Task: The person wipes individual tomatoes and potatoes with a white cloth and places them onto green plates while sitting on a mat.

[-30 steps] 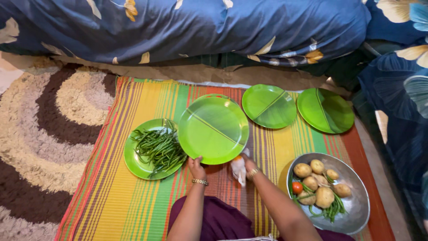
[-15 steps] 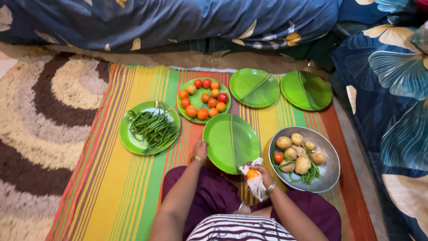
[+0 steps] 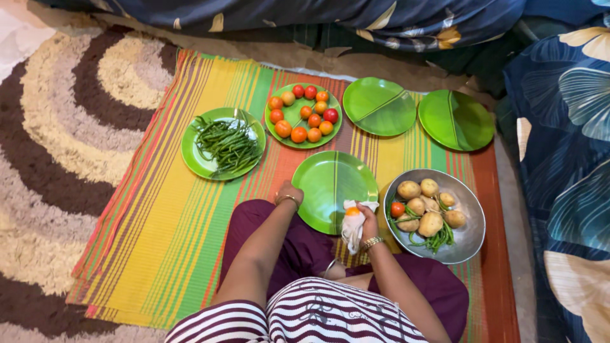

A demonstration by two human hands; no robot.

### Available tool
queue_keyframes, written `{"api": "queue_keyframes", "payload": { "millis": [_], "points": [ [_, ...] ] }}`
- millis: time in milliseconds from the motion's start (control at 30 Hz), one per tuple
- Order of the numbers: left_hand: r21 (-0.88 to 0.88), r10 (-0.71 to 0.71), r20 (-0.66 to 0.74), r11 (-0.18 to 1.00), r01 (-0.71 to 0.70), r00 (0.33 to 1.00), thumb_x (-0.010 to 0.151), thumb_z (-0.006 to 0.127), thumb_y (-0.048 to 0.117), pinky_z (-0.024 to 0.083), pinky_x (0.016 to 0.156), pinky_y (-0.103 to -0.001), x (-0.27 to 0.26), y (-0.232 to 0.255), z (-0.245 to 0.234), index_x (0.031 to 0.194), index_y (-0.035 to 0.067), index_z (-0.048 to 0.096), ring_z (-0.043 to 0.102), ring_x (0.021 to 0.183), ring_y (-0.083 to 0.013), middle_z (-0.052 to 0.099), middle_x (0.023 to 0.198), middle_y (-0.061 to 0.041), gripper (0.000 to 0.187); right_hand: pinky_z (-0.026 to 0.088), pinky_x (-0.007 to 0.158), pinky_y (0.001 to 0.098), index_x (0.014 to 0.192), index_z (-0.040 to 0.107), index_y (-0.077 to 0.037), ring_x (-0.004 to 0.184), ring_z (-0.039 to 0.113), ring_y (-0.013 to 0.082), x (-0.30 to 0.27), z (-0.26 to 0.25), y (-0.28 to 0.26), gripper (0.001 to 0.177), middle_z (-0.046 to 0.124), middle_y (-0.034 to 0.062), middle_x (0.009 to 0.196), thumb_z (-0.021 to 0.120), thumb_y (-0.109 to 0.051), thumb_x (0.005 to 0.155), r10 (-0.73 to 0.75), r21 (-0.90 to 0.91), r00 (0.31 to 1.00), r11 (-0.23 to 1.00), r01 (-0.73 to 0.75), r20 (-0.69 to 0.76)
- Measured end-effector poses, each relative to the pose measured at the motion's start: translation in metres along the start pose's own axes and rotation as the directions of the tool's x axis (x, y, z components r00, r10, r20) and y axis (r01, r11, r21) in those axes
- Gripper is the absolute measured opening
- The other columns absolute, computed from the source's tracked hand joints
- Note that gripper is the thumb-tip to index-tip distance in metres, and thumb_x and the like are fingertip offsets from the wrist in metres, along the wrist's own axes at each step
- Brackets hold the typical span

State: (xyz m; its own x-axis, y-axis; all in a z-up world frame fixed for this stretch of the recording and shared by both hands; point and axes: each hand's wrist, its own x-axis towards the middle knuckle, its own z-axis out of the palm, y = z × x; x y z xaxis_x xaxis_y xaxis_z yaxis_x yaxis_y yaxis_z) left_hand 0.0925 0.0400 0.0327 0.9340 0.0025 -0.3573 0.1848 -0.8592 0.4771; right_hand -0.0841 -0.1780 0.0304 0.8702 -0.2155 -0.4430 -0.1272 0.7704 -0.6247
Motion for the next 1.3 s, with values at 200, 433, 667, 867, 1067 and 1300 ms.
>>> {"api": "queue_keyframes", "payload": {
  "millis": [200, 433, 667, 867, 1067, 1300],
  "points": [
    [-0.165, 0.525, -0.14, 0.823, -0.543, 0.839, 0.089, 0.059, 0.036, 0.051, 0.089, -0.048, -0.062, 0.019, 0.004, 0.138, 0.011, 0.051, 0.067, 0.099, -0.0371, 0.066, 0.125, -0.017, 0.056, 0.058, 0.065, 0.0369, 0.114, 0.064, -0.009, 0.074, 0.069, 0.0232, 0.014, 0.003, 0.001, 0.035, 0.07, 0.0093, 0.092, 0.066, -0.035, 0.091, 0.079, 0.022, 0.995, 0.997, -0.078, -0.066],
    [-0.28, 0.732, 0.145, 0.676, -0.681, 0.666, 0.097, 0.065, 0.053, 0.051, 0.101, -0.045, -0.108, 0.024, 0.029, 0.147, 0.011, 0.043, 0.063, 0.12, -0.0366, 0.061, 0.136, -0.021, 0.069, 0.054, 0.053, 0.0324, 0.109, 0.065, -0.008, 0.063, 0.065, 0.0172, 0.02, 0.01, 0.023, 0.029, 0.068, 0.0063, 0.085, 0.074, -0.027, 0.09, 0.027, -0.243, 0.993, 0.969, -0.055, -0.117],
    [-0.276, 0.748, 0.243, 0.664, -0.695, 0.618, 0.09, 0.068, 0.054, 0.052, 0.101, -0.042, -0.107, 0.031, 0.024, 0.146, 0.016, 0.045, 0.065, 0.119, -0.0326, 0.063, 0.136, -0.017, 0.072, 0.055, 0.055, 0.0319, 0.101, 0.071, 0.002, 0.065, 0.068, 0.0177, 0.043, -0.016, 0.026, 0.044, 0.073, 0.0103, 0.084, 0.069, -0.041, 0.093, -0.275, -0.592, 0.932, 0.801, 0.088, -0.234],
    [-0.333, 0.789, 0.147, 0.607, -0.722, 0.596, 0.089, 0.072, 0.053, 0.054, 0.1, -0.041, -0.103, 0.022, 0.032, 0.144, 0.015, 0.049, 0.068, 0.119, -0.0292, 0.065, 0.135, -0.015, 0.071, 0.053, 0.057, 0.0326, 0.096, 0.064, 0.005, 0.066, 0.065, 0.0178, 0.055, -0.029, 0.033, 0.048, 0.07, 0.0104, 0.081, 0.068, -0.043, 0.095, -0.33, -0.557, 0.891, 0.823, 0.11, -0.312],
    [-0.29, 0.824, 0.053, 0.553, -0.781, 0.564, 0.087, 0.076, 0.054, 0.053, 0.1, -0.042, -0.105, 0.024, 0.031, 0.145, 0.016, 0.051, 0.066, 0.12, -0.0323, 0.064, 0.137, -0.016, 0.074, 0.05, 0.058, 0.0322, 0.09, 0.068, 0.003, 0.064, 0.06, 0.0152, 0.058, -0.035, 0.033, 0.048, 0.069, 0.0059, 0.076, 0.072, -0.044, 0.092, -0.381, -0.6, 0.889, 0.783, 0.165, -0.254],
    [-0.283, 0.752, 0.184, 0.657, -0.699, 0.633, 0.078, 0.082, 0.046, 0.055, 0.094, -0.044, -0.106, 0.029, 0.025, 0.137, 0.018, 0.052, 0.07, 0.11, -0.0344, 0.07, 0.122, -0.016, 0.071, 0.049, 0.059, 0.0332, 0.1, 0.068, 0.003, 0.063, 0.059, 0.0166, 0.033, -0.003, 0.018, 0.052, 0.067, 0.0087, 0.08, 0.073, -0.049, 0.092, -0.318, -0.684, 0.911, 0.728, 0.057, -0.263]
  ]
}}
